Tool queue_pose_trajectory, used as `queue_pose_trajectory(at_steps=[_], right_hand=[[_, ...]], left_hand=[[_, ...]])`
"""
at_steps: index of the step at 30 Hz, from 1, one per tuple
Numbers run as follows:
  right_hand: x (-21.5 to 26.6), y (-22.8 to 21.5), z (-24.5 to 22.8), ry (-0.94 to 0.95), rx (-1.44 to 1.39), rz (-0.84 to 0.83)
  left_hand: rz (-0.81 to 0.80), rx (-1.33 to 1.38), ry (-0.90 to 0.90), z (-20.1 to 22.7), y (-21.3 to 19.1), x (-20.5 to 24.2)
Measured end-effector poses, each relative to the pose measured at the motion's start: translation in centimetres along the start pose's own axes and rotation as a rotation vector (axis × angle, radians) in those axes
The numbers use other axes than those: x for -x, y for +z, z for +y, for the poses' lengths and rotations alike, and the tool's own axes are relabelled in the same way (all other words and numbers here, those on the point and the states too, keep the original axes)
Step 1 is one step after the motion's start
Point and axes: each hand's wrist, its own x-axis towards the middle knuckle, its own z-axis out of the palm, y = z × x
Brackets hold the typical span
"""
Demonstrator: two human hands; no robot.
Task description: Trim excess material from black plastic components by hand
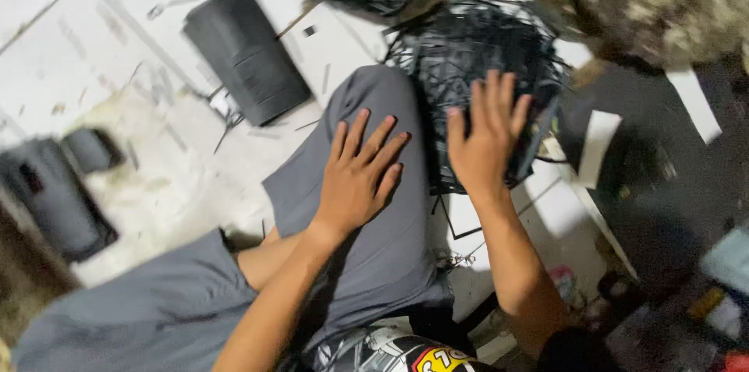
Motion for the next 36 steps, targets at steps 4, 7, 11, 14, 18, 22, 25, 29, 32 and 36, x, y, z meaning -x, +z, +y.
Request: queue_pose_trajectory(at_steps=[4, 7, 11, 14, 18, 22, 25, 29, 32, 36], right_hand=[[-4.7, -2.0, -6.5, -0.131, -0.172, 0.206], [-7.1, -0.2, -11.3, -0.138, -0.493, 0.119], [-9.1, 10.0, -15.9, 0.000, -0.799, -0.259], [-10.0, 18.6, -17.8, 0.079, -0.652, -0.477], [-9.2, 22.1, -19.7, 0.280, -0.470, -0.643], [-9.4, 18.0, -21.2, 0.210, -0.448, -0.592], [-9.6, 16.5, -21.7, 0.267, -0.561, -0.540], [-9.7, 16.2, -21.3, 0.307, -0.589, -0.468], [-9.5, 18.2, -20.1, 0.360, -0.606, -0.418], [-9.3, 21.1, -18.5, 0.513, -0.780, -0.370]], left_hand=[[0.100, 0.006, -0.036, -3.2, -1.9, 1.8], [0.301, 0.221, -0.174, -7.2, -3.3, 2.6], [0.464, 0.288, -0.725, -15.3, -2.0, 3.9], [0.434, 0.472, -0.987, -18.8, -1.4, 3.5], [0.427, 0.560, -1.108, -19.9, -1.3, 2.9], [0.427, 0.554, -1.085, -18.4, -2.9, 2.1], [0.477, 0.563, -1.019, -17.9, -3.1, 1.9], [0.575, 0.572, -1.070, -18.2, -3.3, 1.5], [0.661, 0.620, -1.136, -20.2, -1.9, 1.9], [0.738, 0.830, -1.255, -21.7, -1.5, 1.9]])
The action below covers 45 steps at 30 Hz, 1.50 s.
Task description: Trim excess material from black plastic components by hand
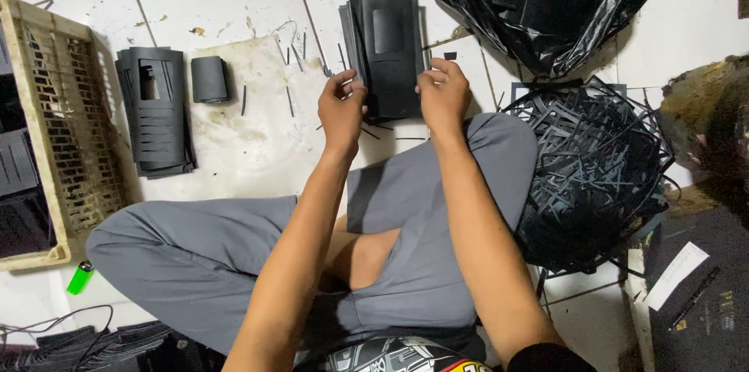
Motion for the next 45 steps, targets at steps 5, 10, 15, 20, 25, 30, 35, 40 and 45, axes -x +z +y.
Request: queue_pose_trajectory(at_steps=[5, 10, 15, 20, 25, 30, 35, 40, 45], right_hand=[[-0.9, 0.7, 1.4, 0.270, -0.263, 0.004], [-2.3, -0.1, 2.5, 0.420, -0.236, 0.020], [0.7, -2.2, -3.3, 0.501, -0.301, -0.117], [1.5, -2.6, -2.7, 0.382, -0.196, -0.274], [7.1, -2.0, -7.0, 0.343, -0.281, -0.453], [11.3, 0.8, -5.4, 0.186, -0.351, -0.663], [14.0, 5.2, -3.5, 0.073, -0.274, -0.675], [17.4, 6.9, -6.7, -0.490, 0.108, -0.486], [19.3, 10.0, -5.6, -0.878, 0.328, -0.217]], left_hand=[[0.000, 0.077, -0.089, -0.1, -0.1, -0.7], [-0.048, -0.077, -0.066, 0.2, -1.1, 0.1], [-0.051, -0.246, 0.120, 0.0, -1.9, 0.9], [-0.144, -0.100, 0.009, 1.0, -4.3, 1.6], [-0.295, 0.231, -0.415, 2.4, -8.1, 2.9], [-0.325, 0.465, -0.351, -0.9, -12.8, 2.8], [-0.240, 0.316, -0.197, -2.2, -17.1, 2.5], [-0.208, 0.245, -0.140, -4.0, -18.9, 1.6], [-0.093, 0.269, -0.123, -6.5, -19.2, -0.4]])
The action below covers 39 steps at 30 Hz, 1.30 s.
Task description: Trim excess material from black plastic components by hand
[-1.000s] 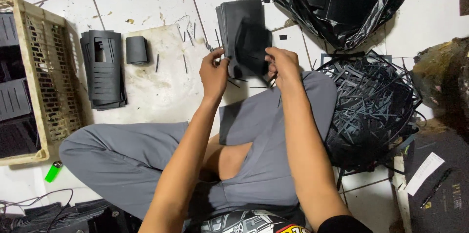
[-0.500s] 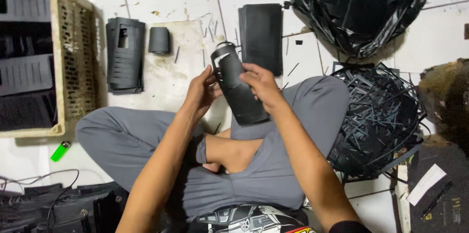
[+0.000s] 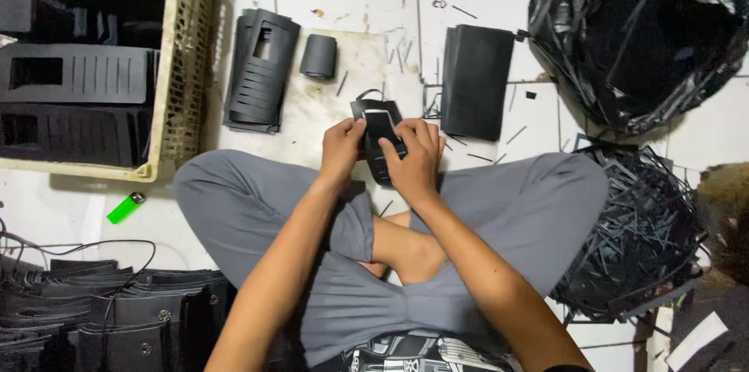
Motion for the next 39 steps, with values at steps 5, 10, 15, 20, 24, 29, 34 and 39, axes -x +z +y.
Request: queue_pose_trajectory(at_steps=[5, 10, 15, 20, 24, 29, 34, 39], right_hand=[[-1.3, 1.6, -1.4, 0.086, -0.067, 0.209], [-7.3, 4.5, -2.6, 0.193, -0.286, -0.012], [-12.5, 12.8, 1.6, 0.382, -0.287, -0.459], [-14.2, 10.1, 1.2, 0.346, -0.078, -0.350], [-12.4, 5.7, 5.6, 0.569, -0.096, -0.570], [-7.7, -1.2, 5.1, 0.611, -0.343, -0.510], [-4.1, -4.5, 4.5, 0.611, -0.254, -0.329], [-2.0, -3.5, 6.4, 0.673, -0.357, -0.012]], left_hand=[[0.173, 0.037, -0.049, -2.8, 0.6, -2.9], [0.219, -0.381, -0.045, -2.7, 0.9, -3.5], [0.130, -0.308, -0.094, -3.0, 1.3, -3.8], [0.141, -0.233, -0.092, 0.6, 1.6, -2.3], [0.068, -0.168, -0.017, 3.0, 2.4, -1.2], [-0.026, -0.286, 0.112, 5.0, 2.8, 0.9], [0.008, -0.610, 0.413, 7.3, 3.8, 4.7], [0.112, -0.854, 0.724, 5.3, 4.9, 6.0]])
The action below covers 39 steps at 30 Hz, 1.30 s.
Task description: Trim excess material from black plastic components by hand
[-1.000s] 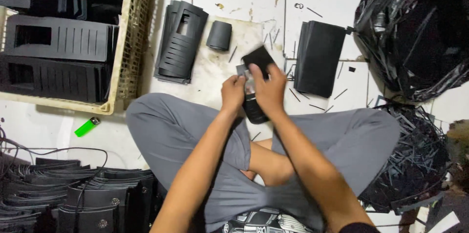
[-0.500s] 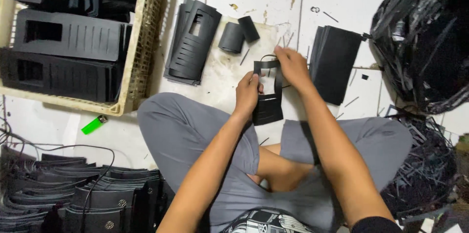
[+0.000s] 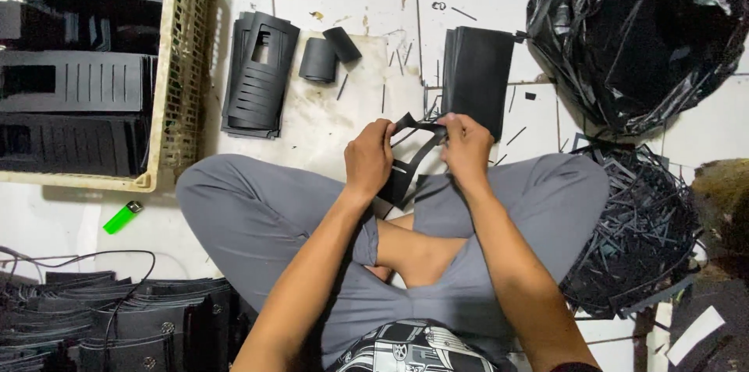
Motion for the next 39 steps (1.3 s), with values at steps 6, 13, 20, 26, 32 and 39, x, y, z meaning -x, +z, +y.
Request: queue_pose_trajectory(at_steps=[6, 13, 20, 26, 32, 39], right_hand=[[-0.2, -0.2, -1.7, 0.198, -0.391, -0.107], [-0.1, -0.6, 1.2, 0.114, -0.393, -0.260], [2.8, -0.7, -2.4, -0.666, 0.234, -0.142], [3.7, -0.7, -1.2, -0.423, 0.046, -0.509], [2.9, -0.2, -0.2, -0.363, -0.005, -0.468], [4.3, 0.0, -1.7, -0.377, 0.224, -0.385]], left_hand=[[0.008, 0.029, -0.109, -1.7, -0.1, 0.2], [0.173, 0.134, 0.006, -0.6, -1.0, -0.5], [0.125, 1.093, -0.374, -2.3, -0.7, -1.8], [0.212, 1.510, -0.608, -3.9, -1.0, -1.9], [-0.170, 1.287, -0.808, -6.8, 3.7, 1.0], [0.021, 0.868, -0.722, -3.2, 2.1, 1.0]])
